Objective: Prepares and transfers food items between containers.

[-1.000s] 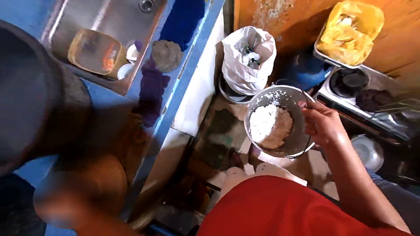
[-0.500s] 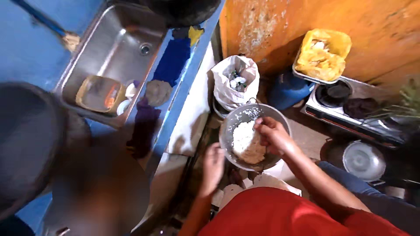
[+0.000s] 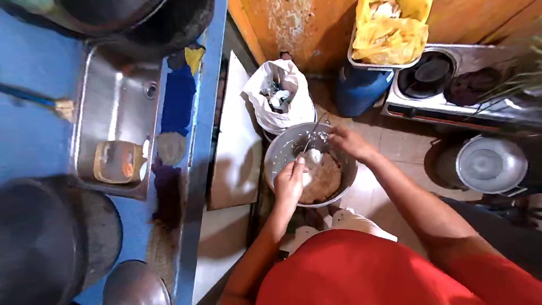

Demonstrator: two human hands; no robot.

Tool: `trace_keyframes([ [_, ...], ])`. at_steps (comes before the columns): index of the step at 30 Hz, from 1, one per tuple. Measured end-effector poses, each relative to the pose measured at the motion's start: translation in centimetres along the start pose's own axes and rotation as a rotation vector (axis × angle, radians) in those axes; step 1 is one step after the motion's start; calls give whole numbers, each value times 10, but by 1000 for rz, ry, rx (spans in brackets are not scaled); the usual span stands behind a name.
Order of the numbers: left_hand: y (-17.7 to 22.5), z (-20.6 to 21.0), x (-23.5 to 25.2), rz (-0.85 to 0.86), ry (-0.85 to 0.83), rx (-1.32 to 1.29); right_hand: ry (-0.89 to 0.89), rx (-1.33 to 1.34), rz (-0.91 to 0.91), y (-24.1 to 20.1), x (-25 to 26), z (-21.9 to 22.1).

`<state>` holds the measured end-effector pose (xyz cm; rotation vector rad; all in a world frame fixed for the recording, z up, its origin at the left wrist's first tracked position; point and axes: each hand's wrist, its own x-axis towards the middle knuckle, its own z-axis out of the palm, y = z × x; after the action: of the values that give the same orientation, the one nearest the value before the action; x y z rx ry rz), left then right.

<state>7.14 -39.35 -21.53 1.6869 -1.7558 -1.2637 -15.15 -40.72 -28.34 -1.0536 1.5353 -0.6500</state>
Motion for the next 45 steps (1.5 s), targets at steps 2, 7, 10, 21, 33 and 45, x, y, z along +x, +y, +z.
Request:
trace_keyframes([
  [2, 11, 3, 6, 29, -2, 71, -21, -265, 63, 40, 19, 4],
  [7, 28, 14, 14, 246, -36, 158, -121, -573, 33, 88, 65, 45],
  [10, 29, 19, 29, 395, -10, 123, -97, -743, -130, 105, 96, 50],
  [21, 79, -1, 120, 766, 45, 75, 179, -983, 147, 84, 192, 29],
  [33, 123, -58, 257, 907, -15, 28, -352, -807, 261, -120, 220, -62],
  [45, 159, -75, 353, 901, 39, 43, -566, -772, 34, -136, 253, -16],
])
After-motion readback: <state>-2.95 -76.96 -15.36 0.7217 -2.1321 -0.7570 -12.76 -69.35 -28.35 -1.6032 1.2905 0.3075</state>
